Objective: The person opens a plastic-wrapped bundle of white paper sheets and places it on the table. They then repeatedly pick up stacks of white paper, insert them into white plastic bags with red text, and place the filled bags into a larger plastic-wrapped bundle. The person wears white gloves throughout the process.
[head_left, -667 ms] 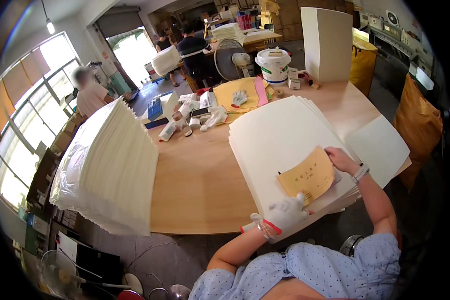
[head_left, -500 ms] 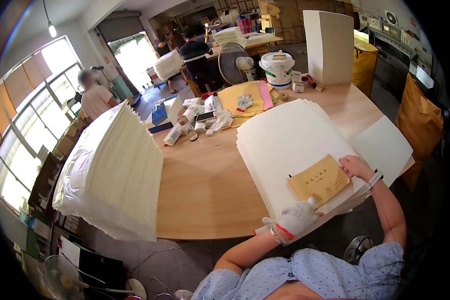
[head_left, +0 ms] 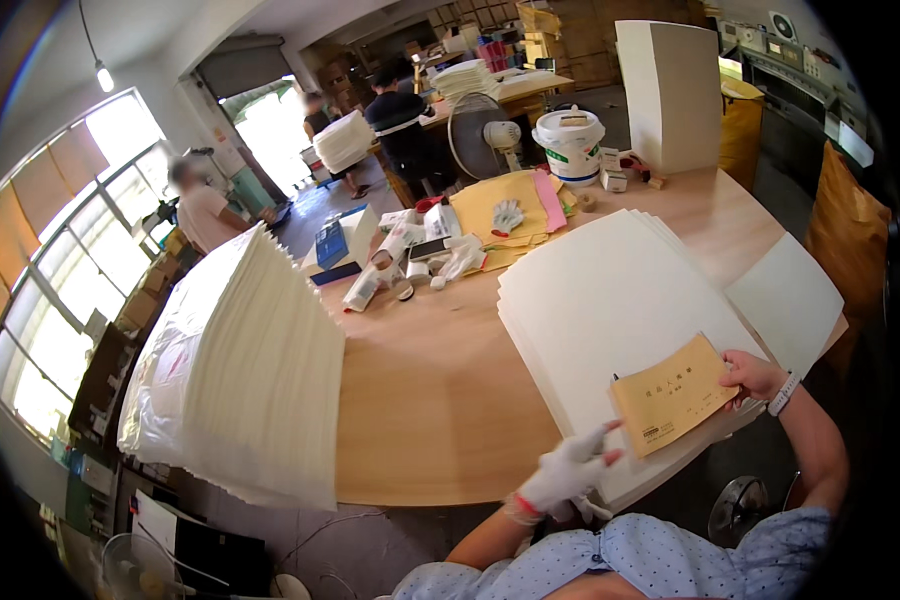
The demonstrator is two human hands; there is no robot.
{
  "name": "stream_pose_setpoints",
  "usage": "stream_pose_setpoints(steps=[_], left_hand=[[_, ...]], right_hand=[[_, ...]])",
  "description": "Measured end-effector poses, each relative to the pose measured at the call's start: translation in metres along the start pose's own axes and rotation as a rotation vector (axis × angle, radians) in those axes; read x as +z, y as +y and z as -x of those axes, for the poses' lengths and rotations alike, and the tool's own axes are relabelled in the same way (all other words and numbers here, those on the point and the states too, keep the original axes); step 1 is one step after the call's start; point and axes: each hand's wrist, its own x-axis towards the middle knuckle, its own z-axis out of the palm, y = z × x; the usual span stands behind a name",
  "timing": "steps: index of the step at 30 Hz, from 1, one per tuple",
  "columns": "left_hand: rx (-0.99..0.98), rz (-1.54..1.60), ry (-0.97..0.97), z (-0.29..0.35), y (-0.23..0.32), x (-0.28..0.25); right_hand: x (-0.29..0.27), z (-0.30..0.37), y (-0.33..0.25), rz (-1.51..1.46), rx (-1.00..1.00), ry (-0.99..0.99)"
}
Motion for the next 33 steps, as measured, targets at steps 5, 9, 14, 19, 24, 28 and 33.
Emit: stream_pose_setpoints(steps=[5, 9, 14, 19, 24, 28, 33], left_hand=[[-0.109, 0.842, 0.331, 0.062, -0.075, -0.099], [-0.170, 0.912, 0.507, 0.112, -0.145, -0.167], [-0.272, 0.931, 0.588, 0.162, -0.207, -0.218], [-0.261, 0.967, 0.656, 0.168, -0.254, -0.242], [-0.277, 0.957, 0.635, 0.147, -0.267, -0.261], [-0.317, 0.891, 0.687, 0.140, -0.280, -0.267], [-0.370, 0.828, 0.697, 0.126, -0.298, -0.270]], right_hand=[[0.062, 0.001, -0.029, -0.282, -0.202, 0.161], [0.129, -0.046, -0.072, -0.403, -0.329, 0.227], [0.178, -0.140, -0.128, -0.481, -0.422, 0.296], [0.181, -0.284, -0.193, -0.584, -0.573, 0.395], [0.167, -0.386, -0.215, -0.166, -0.147, 0.109], [0.250, -0.433, -0.251, 0.493, -0.015, -0.193], [0.345, -0.561, -0.276, 0.687, -0.062, -0.436]])
